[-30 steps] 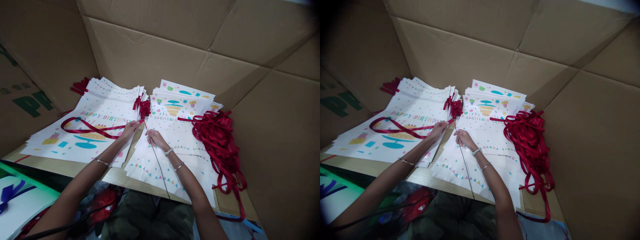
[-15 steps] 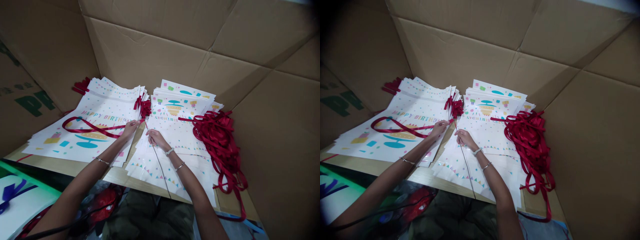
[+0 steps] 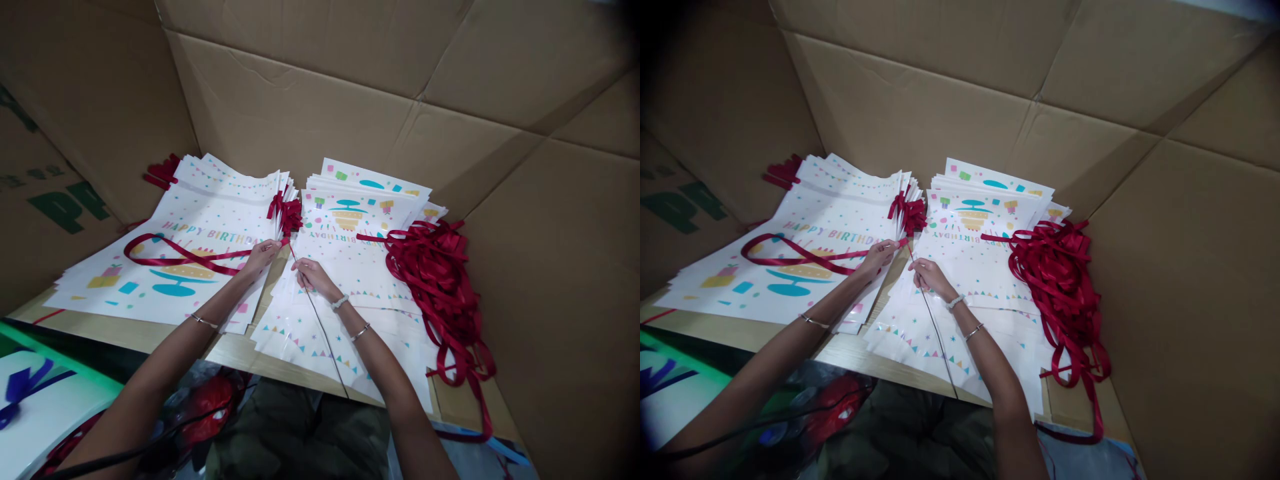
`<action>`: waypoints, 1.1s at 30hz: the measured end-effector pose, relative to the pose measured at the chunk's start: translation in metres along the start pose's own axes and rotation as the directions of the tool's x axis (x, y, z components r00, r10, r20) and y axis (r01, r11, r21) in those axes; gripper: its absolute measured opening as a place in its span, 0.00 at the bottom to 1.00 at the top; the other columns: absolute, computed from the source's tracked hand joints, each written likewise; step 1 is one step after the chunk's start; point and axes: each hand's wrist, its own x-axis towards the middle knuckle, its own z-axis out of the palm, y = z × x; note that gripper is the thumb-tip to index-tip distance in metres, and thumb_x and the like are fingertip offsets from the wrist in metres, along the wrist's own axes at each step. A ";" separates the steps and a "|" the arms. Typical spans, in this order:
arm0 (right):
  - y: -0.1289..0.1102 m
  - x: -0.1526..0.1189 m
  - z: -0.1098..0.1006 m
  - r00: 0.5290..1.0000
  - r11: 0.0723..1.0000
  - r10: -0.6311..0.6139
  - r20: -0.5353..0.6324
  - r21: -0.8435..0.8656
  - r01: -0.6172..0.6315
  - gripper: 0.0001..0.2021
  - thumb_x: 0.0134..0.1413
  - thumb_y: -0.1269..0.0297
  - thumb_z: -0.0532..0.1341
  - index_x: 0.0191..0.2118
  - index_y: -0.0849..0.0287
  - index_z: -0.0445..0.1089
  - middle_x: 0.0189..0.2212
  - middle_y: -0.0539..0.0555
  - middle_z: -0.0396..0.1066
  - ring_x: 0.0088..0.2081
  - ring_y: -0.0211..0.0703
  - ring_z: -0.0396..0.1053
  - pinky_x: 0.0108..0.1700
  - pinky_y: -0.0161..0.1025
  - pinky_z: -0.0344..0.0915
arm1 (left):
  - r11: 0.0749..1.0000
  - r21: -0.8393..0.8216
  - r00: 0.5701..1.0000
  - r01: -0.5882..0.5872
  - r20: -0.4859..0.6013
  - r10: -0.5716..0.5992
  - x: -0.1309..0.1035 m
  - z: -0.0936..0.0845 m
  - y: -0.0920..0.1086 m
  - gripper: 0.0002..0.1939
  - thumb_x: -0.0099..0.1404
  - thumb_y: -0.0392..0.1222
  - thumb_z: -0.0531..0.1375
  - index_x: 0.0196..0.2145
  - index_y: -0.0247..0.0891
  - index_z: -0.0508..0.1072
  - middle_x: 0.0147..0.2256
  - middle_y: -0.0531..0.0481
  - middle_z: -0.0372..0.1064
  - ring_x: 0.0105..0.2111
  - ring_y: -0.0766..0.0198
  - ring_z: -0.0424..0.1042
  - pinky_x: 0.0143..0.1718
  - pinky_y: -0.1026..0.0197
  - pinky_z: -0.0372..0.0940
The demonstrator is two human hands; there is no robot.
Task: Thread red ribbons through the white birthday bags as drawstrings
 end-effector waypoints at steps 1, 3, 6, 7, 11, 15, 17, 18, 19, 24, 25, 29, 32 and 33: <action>-0.001 -0.001 0.000 1.000 1.000 -0.002 -0.001 0.000 0.002 0.09 0.69 0.60 0.54 0.40 0.61 0.64 0.15 0.45 0.64 0.14 0.29 0.52 0.19 0.26 0.46 | 1.000 0.003 1.000 -0.007 0.010 0.007 0.000 -0.001 -0.001 0.22 0.53 0.57 0.72 0.30 0.37 0.73 0.17 0.62 0.45 0.15 0.74 0.42 0.19 0.66 0.35; -0.002 -0.001 0.000 1.000 1.000 -0.007 0.000 0.002 0.007 0.10 0.69 0.60 0.54 0.40 0.61 0.64 0.16 0.45 0.64 0.14 0.29 0.51 0.19 0.27 0.46 | 1.000 0.007 0.999 -0.028 0.029 0.027 0.001 -0.002 -0.003 0.22 0.53 0.57 0.72 0.29 0.37 0.72 0.17 0.62 0.46 0.16 0.74 0.42 0.19 0.66 0.36; -0.003 -0.002 0.000 1.000 1.000 -0.012 0.004 0.006 0.012 0.10 0.70 0.60 0.54 0.39 0.62 0.65 0.15 0.45 0.64 0.13 0.29 0.50 0.19 0.27 0.46 | 0.999 0.002 0.999 -0.035 0.042 0.034 0.001 -0.003 -0.005 0.23 0.54 0.58 0.72 0.28 0.37 0.72 0.17 0.62 0.46 0.16 0.74 0.43 0.19 0.66 0.36; -0.003 -0.003 0.000 1.000 1.000 -0.013 0.005 0.007 0.013 0.10 0.70 0.61 0.54 0.39 0.62 0.65 0.15 0.45 0.63 0.13 0.29 0.50 0.19 0.27 0.46 | 0.999 -0.001 0.999 -0.032 0.042 0.032 0.002 -0.003 -0.006 0.23 0.55 0.59 0.72 0.29 0.37 0.72 0.17 0.62 0.46 0.16 0.74 0.42 0.19 0.66 0.36; -0.004 -0.003 0.000 1.000 1.000 -0.013 0.008 0.014 0.013 0.10 0.71 0.62 0.53 0.39 0.63 0.66 0.15 0.45 0.62 0.13 0.29 0.50 0.18 0.27 0.45 | 0.999 -0.009 0.997 -0.044 0.064 0.045 0.002 -0.005 -0.003 0.24 0.54 0.59 0.72 0.29 0.35 0.72 0.19 0.59 0.52 0.16 0.74 0.45 0.19 0.67 0.38; -0.004 -0.004 -0.001 1.000 1.000 -0.004 0.007 0.021 0.004 0.12 0.72 0.59 0.55 0.40 0.64 0.67 0.15 0.44 0.61 0.14 0.28 0.50 0.18 0.26 0.45 | 0.999 -0.011 0.996 -0.046 0.073 0.046 0.002 -0.007 0.004 0.23 0.53 0.58 0.73 0.27 0.35 0.72 0.21 0.55 0.58 0.18 0.74 0.50 0.19 0.67 0.41; -0.003 -0.004 0.000 1.000 1.000 0.000 0.004 0.025 0.000 0.14 0.73 0.58 0.57 0.41 0.65 0.68 0.18 0.44 0.62 0.15 0.27 0.52 0.19 0.25 0.49 | 0.999 -0.022 0.996 -0.026 0.080 0.028 0.001 -0.008 0.007 0.23 0.53 0.57 0.73 0.27 0.35 0.71 0.21 0.55 0.57 0.18 0.74 0.49 0.19 0.67 0.40; -0.002 -0.004 0.000 1.000 1.000 0.001 0.001 0.027 -0.001 0.14 0.73 0.57 0.58 0.41 0.66 0.69 0.20 0.45 0.63 0.17 0.27 0.54 0.20 0.25 0.52 | 1.000 -0.025 0.997 -0.019 0.081 0.021 0.001 -0.008 0.008 0.23 0.53 0.57 0.73 0.27 0.35 0.72 0.21 0.56 0.56 0.18 0.74 0.49 0.19 0.67 0.40; -0.001 -0.004 0.001 1.000 1.000 0.002 -0.003 0.029 -0.002 0.15 0.73 0.57 0.59 0.42 0.66 0.69 0.23 0.46 0.65 0.19 0.27 0.57 0.22 0.25 0.56 | 1.000 -0.025 0.997 -0.016 0.079 0.018 0.000 -0.008 0.009 0.23 0.52 0.57 0.73 0.27 0.35 0.72 0.21 0.56 0.55 0.18 0.74 0.48 0.19 0.67 0.39; 0.001 -0.004 0.006 1.000 0.999 0.007 -0.017 0.038 -0.006 0.15 0.72 0.57 0.61 0.49 0.67 0.71 0.37 0.53 0.71 0.32 0.32 0.70 0.34 0.30 0.72 | 1.000 -0.005 0.995 -0.021 0.102 0.021 -0.003 -0.006 0.012 0.27 0.54 0.60 0.73 0.23 0.36 0.67 0.20 0.56 0.55 0.18 0.74 0.48 0.19 0.67 0.39; 0.001 -0.004 0.007 1.000 0.999 0.009 -0.018 0.040 -0.008 0.15 0.71 0.57 0.62 0.50 0.67 0.71 0.38 0.53 0.72 0.33 0.33 0.71 0.35 0.31 0.72 | 1.000 -0.002 0.994 -0.028 0.104 0.029 -0.004 -0.006 0.012 0.28 0.56 0.61 0.72 0.23 0.36 0.66 0.20 0.56 0.55 0.18 0.74 0.48 0.19 0.66 0.40; 0.002 -0.004 0.012 1.000 0.999 0.018 -0.017 0.048 -0.017 0.15 0.71 0.57 0.62 0.51 0.66 0.71 0.40 0.54 0.72 0.35 0.34 0.72 0.36 0.32 0.73 | 0.998 0.006 0.990 -0.069 0.120 0.068 -0.007 -0.008 0.011 0.28 0.63 0.61 0.69 0.23 0.36 0.65 0.20 0.55 0.55 0.18 0.74 0.50 0.19 0.66 0.42; 0.001 -0.005 0.018 1.000 0.998 0.017 -0.016 0.058 -0.016 0.15 0.71 0.57 0.62 0.51 0.66 0.71 0.39 0.54 0.72 0.34 0.33 0.71 0.35 0.32 0.73 | 0.992 -0.096 0.989 -0.076 0.120 0.088 -0.010 -0.008 0.013 0.22 0.61 0.58 0.72 0.34 0.37 0.71 0.20 0.58 0.55 0.18 0.72 0.52 0.19 0.68 0.46; 0.001 -0.006 0.019 1.000 0.998 0.016 -0.015 0.062 -0.015 0.15 0.71 0.57 0.62 0.50 0.66 0.71 0.39 0.54 0.72 0.34 0.33 0.71 0.35 0.32 0.73 | 0.987 -0.142 0.989 -0.069 0.120 0.087 -0.011 -0.008 0.015 0.22 0.60 0.55 0.73 0.41 0.39 0.73 0.20 0.59 0.56 0.18 0.72 0.54 0.20 0.68 0.48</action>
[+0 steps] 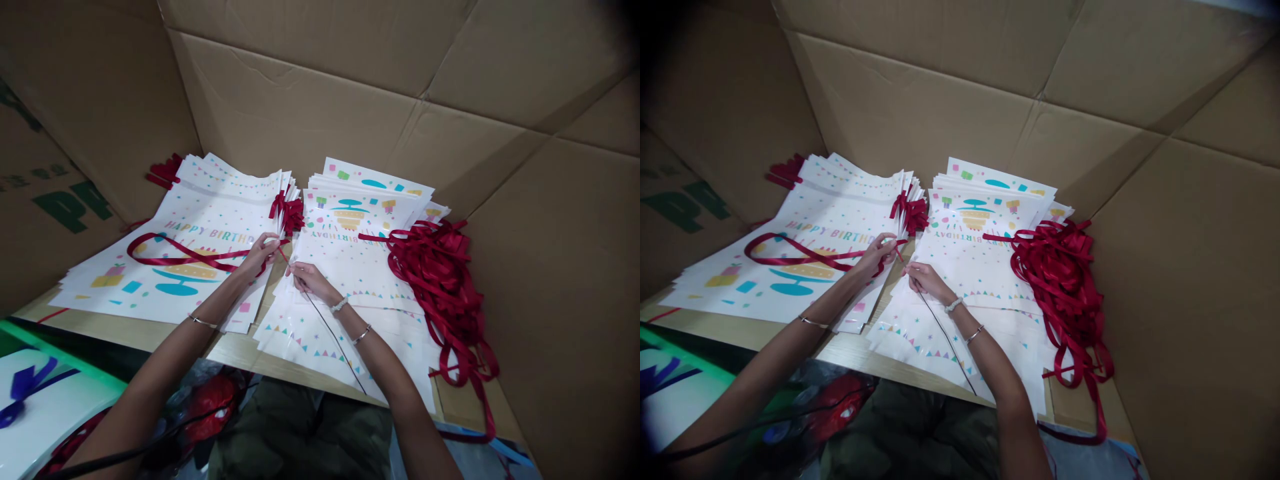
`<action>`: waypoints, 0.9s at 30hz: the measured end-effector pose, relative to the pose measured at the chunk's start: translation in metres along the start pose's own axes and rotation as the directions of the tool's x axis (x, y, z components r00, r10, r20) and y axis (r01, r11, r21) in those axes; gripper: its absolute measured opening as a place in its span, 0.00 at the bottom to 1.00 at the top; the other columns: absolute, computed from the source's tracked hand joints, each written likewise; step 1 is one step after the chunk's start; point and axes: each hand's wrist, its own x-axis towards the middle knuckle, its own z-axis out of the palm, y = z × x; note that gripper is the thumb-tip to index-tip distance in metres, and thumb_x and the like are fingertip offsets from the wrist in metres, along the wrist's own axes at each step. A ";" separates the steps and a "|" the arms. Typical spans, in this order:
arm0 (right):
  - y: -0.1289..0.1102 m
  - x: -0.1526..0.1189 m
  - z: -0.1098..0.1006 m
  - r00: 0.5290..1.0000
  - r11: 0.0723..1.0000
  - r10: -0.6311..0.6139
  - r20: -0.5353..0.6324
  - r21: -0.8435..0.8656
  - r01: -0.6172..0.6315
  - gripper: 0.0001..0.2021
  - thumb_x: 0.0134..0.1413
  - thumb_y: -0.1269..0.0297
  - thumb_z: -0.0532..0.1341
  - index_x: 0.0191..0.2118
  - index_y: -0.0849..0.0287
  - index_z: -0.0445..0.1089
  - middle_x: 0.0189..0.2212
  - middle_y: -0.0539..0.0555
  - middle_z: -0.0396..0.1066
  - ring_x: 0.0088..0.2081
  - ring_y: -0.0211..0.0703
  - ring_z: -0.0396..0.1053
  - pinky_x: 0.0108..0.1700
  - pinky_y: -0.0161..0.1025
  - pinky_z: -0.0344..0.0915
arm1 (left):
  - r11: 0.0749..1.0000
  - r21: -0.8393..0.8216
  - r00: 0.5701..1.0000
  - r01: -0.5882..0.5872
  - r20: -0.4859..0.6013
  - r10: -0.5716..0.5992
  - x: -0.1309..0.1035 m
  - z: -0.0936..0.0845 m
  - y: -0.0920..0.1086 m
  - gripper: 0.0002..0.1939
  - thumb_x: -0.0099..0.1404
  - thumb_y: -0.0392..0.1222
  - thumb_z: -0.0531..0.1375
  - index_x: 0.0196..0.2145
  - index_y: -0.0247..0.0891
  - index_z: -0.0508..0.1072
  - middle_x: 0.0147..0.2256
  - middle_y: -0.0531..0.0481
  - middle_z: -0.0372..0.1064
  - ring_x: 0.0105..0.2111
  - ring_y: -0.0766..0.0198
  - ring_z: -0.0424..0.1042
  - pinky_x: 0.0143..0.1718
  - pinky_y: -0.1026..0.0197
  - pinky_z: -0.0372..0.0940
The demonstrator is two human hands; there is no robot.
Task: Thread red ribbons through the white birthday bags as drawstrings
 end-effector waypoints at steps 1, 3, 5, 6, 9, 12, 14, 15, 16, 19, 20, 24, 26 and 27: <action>0.000 0.000 0.002 1.000 1.000 -0.002 0.000 0.004 0.002 0.15 0.71 0.57 0.62 0.50 0.67 0.71 0.38 0.53 0.72 0.34 0.33 0.71 0.35 0.32 0.73 | 0.999 -0.042 1.000 0.006 0.004 -0.006 0.000 0.001 0.002 0.24 0.59 0.54 0.74 0.46 0.40 0.73 0.20 0.60 0.56 0.18 0.72 0.55 0.20 0.69 0.50; -0.001 -0.001 0.005 1.000 1.000 -0.006 -0.003 0.014 0.006 0.15 0.72 0.57 0.61 0.49 0.67 0.71 0.37 0.53 0.72 0.32 0.32 0.71 0.34 0.30 0.72 | 0.994 -0.097 0.999 0.041 0.025 -0.038 0.000 0.002 0.005 0.26 0.58 0.51 0.75 0.48 0.39 0.74 0.21 0.60 0.58 0.18 0.72 0.56 0.20 0.69 0.52; -0.002 -0.002 0.007 1.000 1.000 -0.012 -0.008 0.022 0.012 0.15 0.72 0.57 0.61 0.48 0.67 0.71 0.34 0.51 0.71 0.29 0.30 0.69 0.31 0.28 0.70 | 0.986 -0.152 0.997 0.074 0.018 -0.072 0.001 0.004 0.007 0.22 0.59 0.52 0.74 0.42 0.34 0.76 0.21 0.58 0.59 0.17 0.73 0.56 0.18 0.69 0.51; -0.003 -0.002 0.008 1.000 1.000 -0.015 -0.011 0.026 0.015 0.15 0.72 0.57 0.61 0.47 0.67 0.71 0.33 0.51 0.70 0.28 0.30 0.68 0.30 0.28 0.69 | 0.978 -0.187 0.996 0.089 0.005 -0.089 0.001 0.005 0.008 0.21 0.60 0.53 0.74 0.40 0.33 0.76 0.22 0.56 0.60 0.18 0.73 0.57 0.18 0.70 0.52; -0.005 -0.002 0.009 0.999 0.999 -0.023 -0.023 0.036 0.024 0.15 0.72 0.57 0.61 0.46 0.67 0.71 0.32 0.50 0.70 0.27 0.29 0.67 0.29 0.27 0.68 | 0.947 -0.293 0.989 0.134 -0.018 -0.145 0.001 0.008 0.008 0.19 0.63 0.52 0.73 0.38 0.32 0.76 0.24 0.54 0.62 0.20 0.74 0.60 0.19 0.71 0.55; -0.006 -0.001 0.009 0.999 0.999 -0.031 -0.036 0.044 0.033 0.15 0.72 0.57 0.61 0.47 0.67 0.71 0.33 0.50 0.70 0.28 0.29 0.67 0.29 0.27 0.68 | 0.932 -0.323 0.986 0.163 0.017 -0.167 -0.005 0.014 0.008 0.19 0.59 0.49 0.75 0.34 0.32 0.75 0.24 0.53 0.64 0.21 0.73 0.63 0.22 0.70 0.60; -0.007 -0.001 0.009 0.998 0.998 -0.037 -0.042 0.049 0.039 0.15 0.72 0.57 0.61 0.48 0.67 0.71 0.34 0.51 0.70 0.29 0.30 0.68 0.30 0.28 0.69 | 0.935 -0.315 0.987 0.160 0.022 -0.161 -0.011 0.020 0.008 0.19 0.59 0.50 0.75 0.34 0.32 0.75 0.25 0.52 0.65 0.22 0.70 0.65 0.24 0.68 0.64; -0.007 -0.001 0.010 0.998 0.998 -0.041 -0.045 0.051 0.043 0.15 0.72 0.57 0.61 0.49 0.67 0.71 0.35 0.51 0.70 0.30 0.30 0.68 0.31 0.28 0.69 | 0.938 -0.311 0.988 0.152 0.010 -0.157 -0.014 0.024 0.008 0.19 0.60 0.51 0.74 0.36 0.32 0.76 0.26 0.51 0.67 0.23 0.69 0.67 0.26 0.67 0.65; -0.006 -0.001 0.010 0.998 0.997 -0.045 -0.048 0.054 0.047 0.15 0.72 0.57 0.61 0.49 0.67 0.71 0.35 0.52 0.71 0.30 0.31 0.69 0.31 0.28 0.70 | 0.939 -0.312 0.988 0.141 -0.010 -0.152 -0.017 0.028 0.008 0.19 0.62 0.51 0.73 0.38 0.33 0.76 0.27 0.51 0.68 0.24 0.69 0.67 0.27 0.66 0.66; -0.005 -0.001 0.014 0.997 0.996 -0.059 -0.057 0.062 0.063 0.15 0.72 0.56 0.61 0.50 0.66 0.71 0.36 0.52 0.71 0.31 0.31 0.69 0.32 0.29 0.70 | 0.933 -0.343 0.988 0.107 -0.067 -0.138 -0.023 0.041 0.006 0.18 0.64 0.52 0.72 0.41 0.34 0.76 0.32 0.50 0.71 0.25 0.69 0.68 0.25 0.67 0.65; -0.004 -0.001 0.016 0.996 0.995 -0.065 -0.059 0.066 0.069 0.16 0.72 0.56 0.61 0.49 0.66 0.71 0.35 0.52 0.71 0.30 0.31 0.68 0.31 0.29 0.70 | 0.927 -0.361 0.987 0.101 -0.080 -0.139 -0.024 0.046 0.005 0.18 0.65 0.52 0.71 0.41 0.35 0.75 0.33 0.49 0.72 0.26 0.69 0.69 0.24 0.67 0.64; 0.000 0.003 0.026 0.994 0.992 -0.092 -0.053 0.081 0.096 0.18 0.73 0.52 0.58 0.47 0.66 0.70 0.27 0.48 0.67 0.22 0.28 0.61 0.25 0.26 0.61 | 0.894 -0.431 0.971 0.126 -0.131 -0.200 -0.026 0.058 0.007 0.14 0.67 0.49 0.70 0.37 0.36 0.73 0.30 0.51 0.69 0.25 0.70 0.68 0.22 0.69 0.61; 0.000 0.005 0.028 0.994 0.990 -0.103 -0.032 0.094 0.106 0.21 0.74 0.49 0.54 0.48 0.65 0.69 0.23 0.46 0.65 0.19 0.28 0.59 0.22 0.26 0.55 | 0.895 -0.426 0.968 0.134 -0.139 -0.211 -0.022 0.057 0.020 0.12 0.69 0.46 0.68 0.35 0.36 0.73 0.26 0.54 0.65 0.22 0.71 0.65 0.21 0.68 0.59; 0.000 0.006 0.026 0.993 0.989 -0.115 -0.029 0.094 0.117 0.21 0.74 0.48 0.52 0.49 0.64 0.68 0.23 0.46 0.65 0.19 0.28 0.58 0.21 0.26 0.53 | 0.899 -0.420 0.970 0.122 -0.143 -0.199 -0.017 0.055 0.032 0.10 0.71 0.43 0.66 0.34 0.36 0.73 0.24 0.55 0.62 0.21 0.71 0.64 0.21 0.69 0.59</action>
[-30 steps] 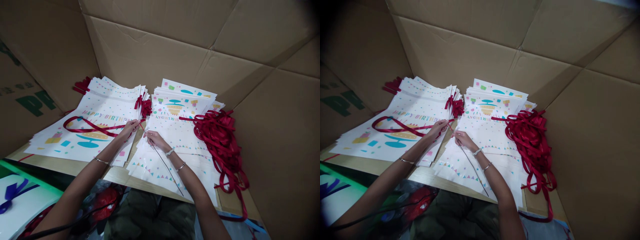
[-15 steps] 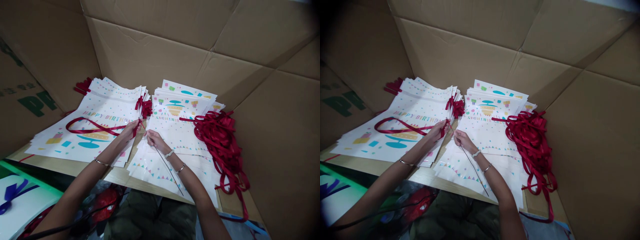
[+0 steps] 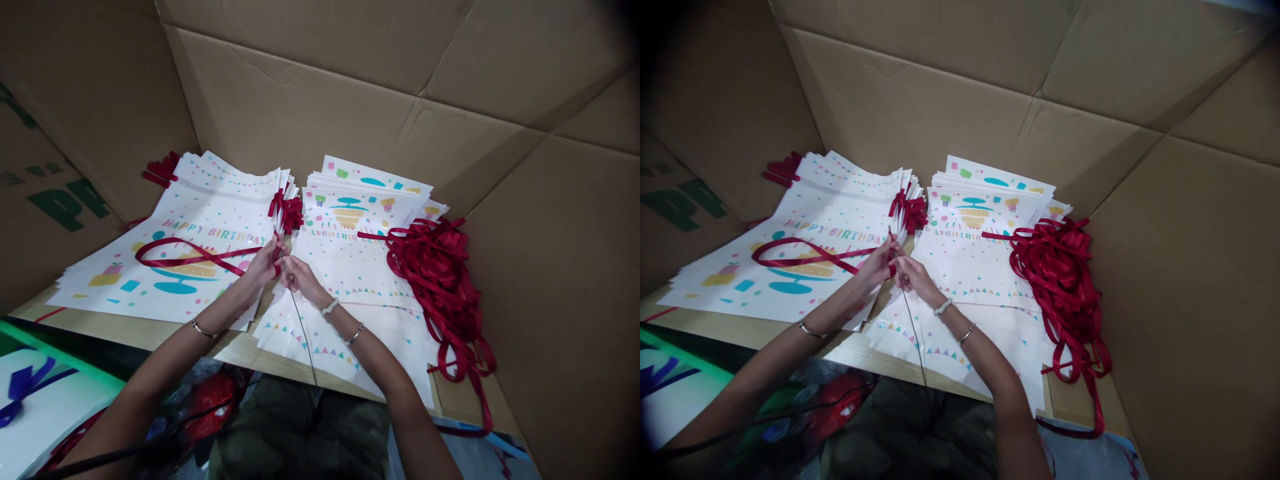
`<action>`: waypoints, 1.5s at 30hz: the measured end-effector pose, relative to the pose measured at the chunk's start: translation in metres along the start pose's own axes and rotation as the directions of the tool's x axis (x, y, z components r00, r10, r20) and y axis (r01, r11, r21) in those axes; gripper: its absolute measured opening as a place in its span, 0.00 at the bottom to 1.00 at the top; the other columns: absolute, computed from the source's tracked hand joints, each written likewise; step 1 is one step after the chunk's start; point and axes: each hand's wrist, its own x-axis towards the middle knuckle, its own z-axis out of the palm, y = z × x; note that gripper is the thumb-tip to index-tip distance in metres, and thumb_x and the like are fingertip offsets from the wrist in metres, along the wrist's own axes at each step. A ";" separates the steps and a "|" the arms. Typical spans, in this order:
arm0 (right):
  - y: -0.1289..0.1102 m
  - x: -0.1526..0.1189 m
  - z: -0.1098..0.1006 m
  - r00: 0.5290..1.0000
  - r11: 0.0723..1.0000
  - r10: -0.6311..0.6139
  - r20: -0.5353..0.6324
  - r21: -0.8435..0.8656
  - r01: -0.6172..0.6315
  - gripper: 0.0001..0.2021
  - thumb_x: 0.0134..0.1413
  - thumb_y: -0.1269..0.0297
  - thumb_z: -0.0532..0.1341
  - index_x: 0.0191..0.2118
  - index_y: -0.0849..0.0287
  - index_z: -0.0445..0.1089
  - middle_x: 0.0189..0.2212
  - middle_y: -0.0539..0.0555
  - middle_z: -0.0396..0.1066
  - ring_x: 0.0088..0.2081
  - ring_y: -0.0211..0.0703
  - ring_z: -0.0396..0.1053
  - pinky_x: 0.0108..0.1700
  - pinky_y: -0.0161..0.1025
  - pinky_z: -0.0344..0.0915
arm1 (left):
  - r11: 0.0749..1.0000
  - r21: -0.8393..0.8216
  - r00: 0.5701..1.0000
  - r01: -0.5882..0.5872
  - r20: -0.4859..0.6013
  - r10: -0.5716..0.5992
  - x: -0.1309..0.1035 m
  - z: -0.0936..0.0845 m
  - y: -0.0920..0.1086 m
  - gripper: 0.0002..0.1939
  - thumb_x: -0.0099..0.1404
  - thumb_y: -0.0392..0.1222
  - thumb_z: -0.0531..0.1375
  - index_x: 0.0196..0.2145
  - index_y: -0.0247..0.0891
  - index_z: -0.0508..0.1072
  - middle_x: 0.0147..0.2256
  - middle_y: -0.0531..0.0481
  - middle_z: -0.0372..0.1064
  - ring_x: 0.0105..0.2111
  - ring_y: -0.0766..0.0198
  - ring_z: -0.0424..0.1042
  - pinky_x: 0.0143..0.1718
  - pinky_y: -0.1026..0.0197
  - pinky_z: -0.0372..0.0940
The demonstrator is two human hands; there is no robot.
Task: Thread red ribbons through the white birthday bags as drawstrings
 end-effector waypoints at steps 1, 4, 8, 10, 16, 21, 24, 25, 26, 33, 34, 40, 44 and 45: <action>-0.001 0.001 -0.003 1.000 1.000 -0.019 -0.014 -0.011 0.018 0.21 0.74 0.48 0.51 0.49 0.63 0.68 0.23 0.47 0.66 0.18 0.28 0.58 0.21 0.26 0.52 | 1.000 -0.002 1.000 -0.024 0.001 0.024 0.003 0.005 0.018 0.09 0.74 0.41 0.63 0.34 0.37 0.73 0.22 0.56 0.60 0.20 0.72 0.63 0.22 0.69 0.59; -0.003 0.003 -0.022 0.981 0.994 -0.075 -0.179 -0.093 0.059 0.16 0.70 0.55 0.53 0.42 0.62 0.69 0.23 0.47 0.66 0.18 0.29 0.57 0.21 0.28 0.52 | 0.991 -0.078 0.994 -0.107 0.019 0.109 0.010 0.035 0.100 0.14 0.79 0.33 0.53 0.34 0.36 0.71 0.19 0.59 0.54 0.17 0.75 0.57 0.20 0.74 0.55; -0.003 0.005 -0.055 0.900 0.976 -0.087 -0.426 -0.218 -0.008 0.10 0.64 0.63 0.53 0.35 0.61 0.68 0.21 0.46 0.62 0.21 0.32 0.57 0.26 0.29 0.54 | 0.933 0.072 0.870 -0.353 0.393 0.299 0.015 0.101 0.228 0.18 0.82 0.31 0.44 0.41 0.32 0.72 0.23 0.60 0.57 0.17 0.78 0.55 0.20 0.75 0.44; -0.003 0.006 -0.065 0.875 0.937 -0.135 -0.465 -0.347 -0.040 0.09 0.64 0.65 0.53 0.34 0.60 0.68 0.23 0.46 0.64 0.26 0.34 0.61 0.32 0.29 0.57 | 0.755 0.297 0.745 -0.585 0.563 0.357 0.020 0.127 0.263 0.20 0.82 0.36 0.45 0.41 0.27 0.74 0.27 0.57 0.61 0.19 0.79 0.58 0.25 0.76 0.47; -0.007 0.003 -0.053 0.921 0.497 -0.120 -0.372 -0.825 -0.268 0.14 0.73 0.60 0.52 0.43 0.58 0.72 0.37 0.51 0.75 0.39 0.40 0.69 0.40 0.32 0.58 | 0.083 0.803 0.796 -0.590 0.596 -0.106 0.064 0.089 0.181 0.09 0.66 0.40 0.67 0.29 0.33 0.82 0.23 0.54 0.72 0.22 0.70 0.63 0.23 0.70 0.54; -0.003 0.001 -0.028 0.954 0.088 -0.160 -0.254 -0.966 -0.243 0.21 0.76 0.53 0.47 0.55 0.60 0.71 0.53 0.61 0.71 0.53 0.49 0.69 0.48 0.39 0.65 | -0.094 0.850 0.852 -0.518 0.502 -0.152 0.066 -0.019 0.055 0.12 0.65 0.42 0.61 0.31 0.35 0.84 0.30 0.48 0.81 0.28 0.62 0.74 0.33 0.65 0.62; 0.004 0.001 -0.021 0.953 -0.011 -0.176 -0.247 -0.968 -0.252 0.20 0.77 0.56 0.47 0.58 0.61 0.69 0.55 0.64 0.67 0.55 0.53 0.66 0.49 0.42 0.67 | -0.178 0.866 0.881 -0.468 0.474 -0.011 0.051 -0.062 0.019 0.17 0.70 0.45 0.57 0.42 0.38 0.85 0.41 0.45 0.82 0.39 0.56 0.79 0.39 0.63 0.65; 0.006 0.001 -0.020 0.952 -0.024 -0.174 -0.250 -0.966 -0.258 0.20 0.77 0.58 0.46 0.58 0.61 0.69 0.55 0.65 0.67 0.55 0.53 0.65 0.49 0.42 0.68 | -0.200 0.869 0.885 -0.453 0.465 0.012 0.048 -0.071 0.014 0.18 0.71 0.46 0.56 0.44 0.39 0.85 0.44 0.44 0.82 0.42 0.54 0.79 0.41 0.62 0.65; 0.007 0.001 -0.019 0.951 -0.034 -0.176 -0.253 -0.964 -0.262 0.19 0.77 0.60 0.46 0.58 0.61 0.69 0.55 0.65 0.67 0.55 0.54 0.65 0.49 0.43 0.67 | -0.220 0.871 0.889 -0.440 0.456 0.028 0.045 -0.077 0.011 0.18 0.71 0.46 0.56 0.46 0.39 0.85 0.47 0.44 0.81 0.44 0.53 0.79 0.42 0.61 0.65; 0.013 -0.002 -0.018 0.931 -0.059 -0.241 -0.273 -0.954 -0.295 0.18 0.76 0.62 0.46 0.56 0.62 0.69 0.54 0.65 0.66 0.55 0.54 0.62 0.55 0.48 0.62 | -0.267 0.845 0.866 -0.463 0.495 0.063 0.040 -0.087 0.013 0.20 0.74 0.44 0.53 0.49 0.38 0.84 0.49 0.43 0.80 0.46 0.51 0.79 0.43 0.59 0.66; 0.013 -0.003 -0.017 0.928 -0.057 -0.248 -0.278 -0.952 -0.300 0.18 0.76 0.62 0.46 0.56 0.63 0.69 0.54 0.65 0.66 0.55 0.53 0.62 0.55 0.48 0.62 | -0.270 0.842 0.865 -0.467 0.499 0.058 0.039 -0.088 0.013 0.20 0.74 0.44 0.53 0.49 0.38 0.84 0.49 0.43 0.80 0.46 0.51 0.79 0.43 0.59 0.66; 0.017 -0.002 -0.021 0.933 -0.100 -0.237 -0.270 -0.949 -0.300 0.18 0.76 0.63 0.46 0.57 0.64 0.68 0.55 0.66 0.65 0.55 0.56 0.62 0.56 0.48 0.62 | -0.273 0.861 0.885 -0.428 0.461 0.067 0.040 -0.088 0.010 0.18 0.74 0.43 0.55 0.48 0.40 0.84 0.47 0.44 0.81 0.45 0.51 0.79 0.40 0.60 0.65; 0.017 0.002 -0.026 0.949 -0.141 -0.185 -0.255 -0.949 -0.283 0.19 0.77 0.65 0.45 0.59 0.64 0.68 0.56 0.67 0.65 0.57 0.56 0.64 0.57 0.48 0.63 | -0.271 0.855 0.877 -0.442 0.476 0.071 0.039 -0.085 0.010 0.18 0.74 0.44 0.54 0.47 0.39 0.85 0.47 0.44 0.81 0.45 0.51 0.79 0.40 0.59 0.64; 0.015 0.003 -0.027 0.955 -0.155 -0.161 -0.247 -0.950 -0.272 0.19 0.77 0.66 0.45 0.59 0.65 0.68 0.57 0.68 0.65 0.57 0.56 0.64 0.58 0.48 0.63 | -0.276 0.855 0.877 -0.439 0.474 0.073 0.039 -0.084 0.010 0.18 0.74 0.43 0.54 0.48 0.39 0.84 0.47 0.43 0.81 0.45 0.51 0.79 0.40 0.59 0.64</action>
